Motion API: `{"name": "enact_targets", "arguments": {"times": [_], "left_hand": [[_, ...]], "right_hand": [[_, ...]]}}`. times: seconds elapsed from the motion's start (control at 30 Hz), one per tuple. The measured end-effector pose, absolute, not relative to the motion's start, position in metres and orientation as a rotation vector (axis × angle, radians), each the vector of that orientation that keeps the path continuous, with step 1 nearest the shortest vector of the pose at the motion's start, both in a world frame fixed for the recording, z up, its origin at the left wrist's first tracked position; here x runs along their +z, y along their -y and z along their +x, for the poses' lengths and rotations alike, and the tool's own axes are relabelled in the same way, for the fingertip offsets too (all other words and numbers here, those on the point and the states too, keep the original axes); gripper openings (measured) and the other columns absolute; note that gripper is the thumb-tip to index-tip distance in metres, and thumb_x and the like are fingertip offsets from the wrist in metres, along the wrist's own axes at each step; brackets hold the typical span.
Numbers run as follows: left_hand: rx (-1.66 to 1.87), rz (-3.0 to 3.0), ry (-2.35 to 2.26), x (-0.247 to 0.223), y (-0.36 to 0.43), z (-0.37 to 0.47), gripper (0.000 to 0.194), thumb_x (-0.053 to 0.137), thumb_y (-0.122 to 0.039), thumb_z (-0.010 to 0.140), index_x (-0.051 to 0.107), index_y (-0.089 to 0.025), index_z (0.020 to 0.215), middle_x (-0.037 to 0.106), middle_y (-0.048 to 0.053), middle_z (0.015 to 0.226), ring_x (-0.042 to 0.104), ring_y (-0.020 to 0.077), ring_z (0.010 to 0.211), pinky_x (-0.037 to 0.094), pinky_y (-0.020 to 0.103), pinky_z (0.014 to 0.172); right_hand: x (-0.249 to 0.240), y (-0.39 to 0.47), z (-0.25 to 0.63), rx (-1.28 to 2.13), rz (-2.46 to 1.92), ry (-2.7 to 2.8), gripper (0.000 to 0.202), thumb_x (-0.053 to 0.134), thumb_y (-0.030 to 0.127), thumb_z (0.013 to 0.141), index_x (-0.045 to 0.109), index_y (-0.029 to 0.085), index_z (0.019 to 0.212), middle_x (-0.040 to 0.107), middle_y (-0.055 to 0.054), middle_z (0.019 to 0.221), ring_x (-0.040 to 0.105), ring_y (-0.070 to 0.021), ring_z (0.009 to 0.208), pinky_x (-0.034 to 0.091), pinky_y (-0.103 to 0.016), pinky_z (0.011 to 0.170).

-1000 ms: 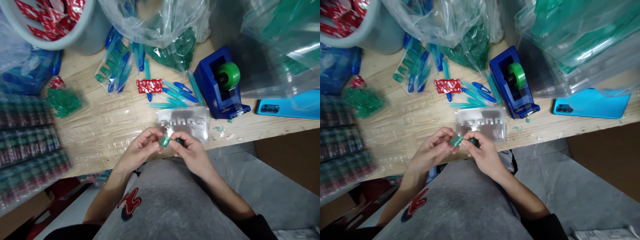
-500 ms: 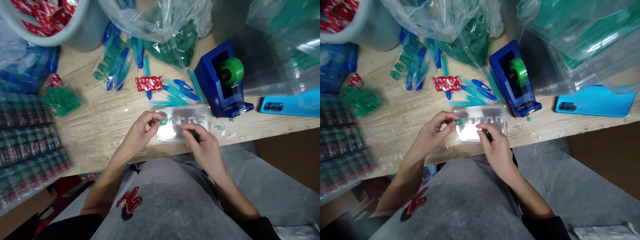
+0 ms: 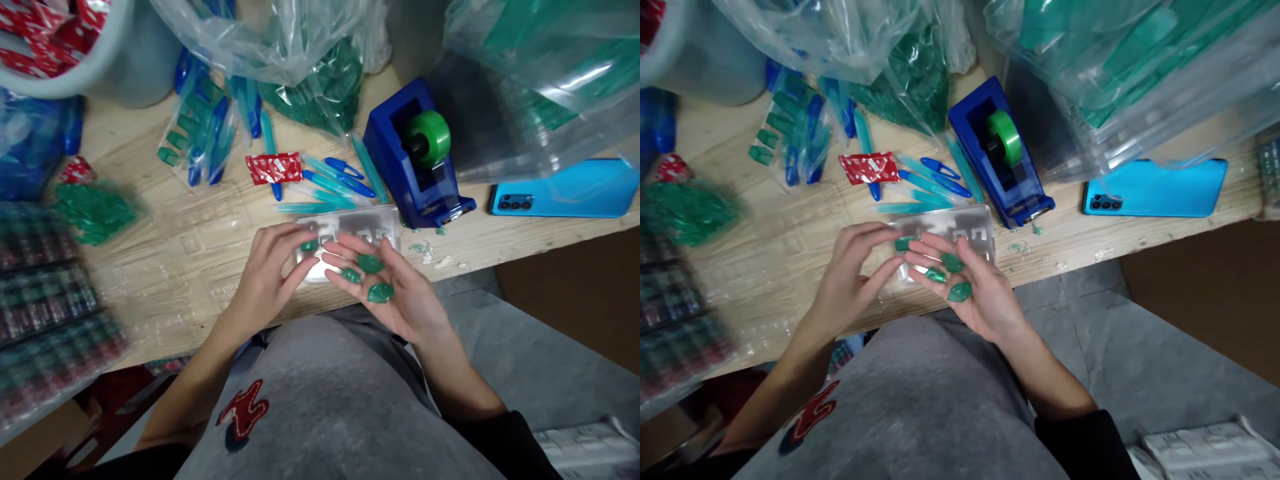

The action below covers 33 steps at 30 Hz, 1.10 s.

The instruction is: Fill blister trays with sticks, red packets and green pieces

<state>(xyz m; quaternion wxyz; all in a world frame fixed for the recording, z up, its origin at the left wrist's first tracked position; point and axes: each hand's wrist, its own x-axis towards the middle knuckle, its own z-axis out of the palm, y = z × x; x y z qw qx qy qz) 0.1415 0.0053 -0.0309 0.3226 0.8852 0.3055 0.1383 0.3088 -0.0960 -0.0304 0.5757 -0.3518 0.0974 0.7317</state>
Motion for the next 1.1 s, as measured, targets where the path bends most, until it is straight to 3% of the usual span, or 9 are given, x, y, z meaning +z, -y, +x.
{"name": "enact_targets", "arguments": {"times": [0.13,0.33,0.47,0.6,0.73,0.8,0.93,1.03,1.1], "left_hand": [[0.413,2.293,-0.719,0.002,0.002,0.153,0.029,0.059,-0.016,0.09,0.061,-0.029,0.115,0.065,0.004,0.104,0.06,0.021,0.098,0.048,0.036,0.084],[0.372,2.297,-0.677,0.012,0.009,0.173,0.026,0.065,-0.025,0.087,0.065,-0.029,0.113,0.069,0.005,0.105,0.061,0.0254,0.095,0.047,0.041,0.083],[0.324,2.258,-0.644,0.01,0.007,0.176,0.018,0.063,-0.02,0.088,0.065,-0.028,0.105,0.068,0.003,0.101,0.059,0.0229,0.095,0.045,0.039,0.084],[0.423,2.208,-0.729,0.01,0.006,0.172,0.014,0.063,-0.016,0.088,0.063,-0.027,0.096,0.066,0.002,0.094,0.06,0.0205,0.093,0.047,0.037,0.081],[0.485,2.049,-0.742,0.007,0.007,0.168,0.021,0.067,-0.012,0.084,0.063,-0.026,0.099,0.064,0.002,0.1,0.06,0.0181,0.097,0.049,0.035,0.085],[0.462,1.867,-0.756,0.007,0.007,0.168,0.03,0.068,-0.014,0.084,0.061,-0.027,0.11,0.065,0.001,0.102,0.062,0.0171,0.096,0.051,0.033,0.085],[0.385,1.863,-0.743,0.011,0.004,0.169,0.026,0.064,-0.017,0.088,0.063,-0.029,0.111,0.066,0.002,0.101,0.062,0.0176,0.094,0.052,0.033,0.083],[0.363,2.067,-0.664,0.014,0.003,0.171,0.016,0.061,-0.015,0.089,0.065,-0.026,0.1,0.066,0.002,0.1,0.062,0.0181,0.096,0.051,0.034,0.084],[0.365,2.134,-0.614,0.015,0.004,0.174,0.016,0.058,-0.013,0.09,0.062,-0.025,0.101,0.066,0.003,0.101,0.062,0.0173,0.095,0.052,0.033,0.083]], "right_hand": [[-0.023,0.094,0.306,1.725,-0.759,-0.217,0.038,0.045,0.05,0.095,0.069,0.024,0.107,0.07,-0.004,0.121,0.061,-0.0177,0.119,0.052,-0.037,0.1],[-0.014,0.095,0.301,1.717,-1.009,-0.036,0.059,0.044,0.07,0.088,0.068,0.024,0.116,0.071,-0.007,0.116,0.068,-0.0186,0.101,0.059,-0.03,0.08],[-0.014,0.099,0.299,1.658,-1.018,-0.013,0.062,0.052,0.072,0.081,0.068,0.025,0.118,0.071,-0.006,0.114,0.069,-0.0173,0.093,0.059,-0.028,0.077],[-0.017,0.102,0.302,1.646,-0.993,0.072,0.044,0.062,0.055,0.086,0.067,0.026,0.119,0.072,-0.003,0.103,0.068,-0.0133,0.08,0.057,-0.029,0.077],[-0.018,0.103,0.304,1.526,-1.005,0.193,0.026,0.07,0.036,0.084,0.07,0.028,0.108,0.068,0.004,0.071,0.06,-0.0084,0.057,0.051,-0.021,0.054],[-0.017,0.104,0.306,1.458,-1.09,0.255,0.019,0.069,0.032,0.085,0.071,0.027,0.104,0.065,0.005,0.065,0.058,-0.0081,0.055,0.05,-0.021,0.052],[-0.012,0.107,0.312,1.418,-1.239,0.42,0.024,0.067,0.028,0.087,0.071,0.028,0.11,0.069,0.003,0.077,0.062,-0.0095,0.061,0.056,-0.026,0.063],[-0.008,0.11,0.316,1.37,-1.279,0.486,0.033,0.075,0.027,0.08,0.07,0.031,0.112,0.072,0.002,0.092,0.064,-0.0102,0.069,0.057,-0.026,0.07],[-0.006,0.112,0.318,1.326,-1.324,0.508,0.036,0.079,0.023,0.075,0.071,0.031,0.109,0.071,0.003,0.089,0.064,-0.0103,0.071,0.056,-0.025,0.069]]}}
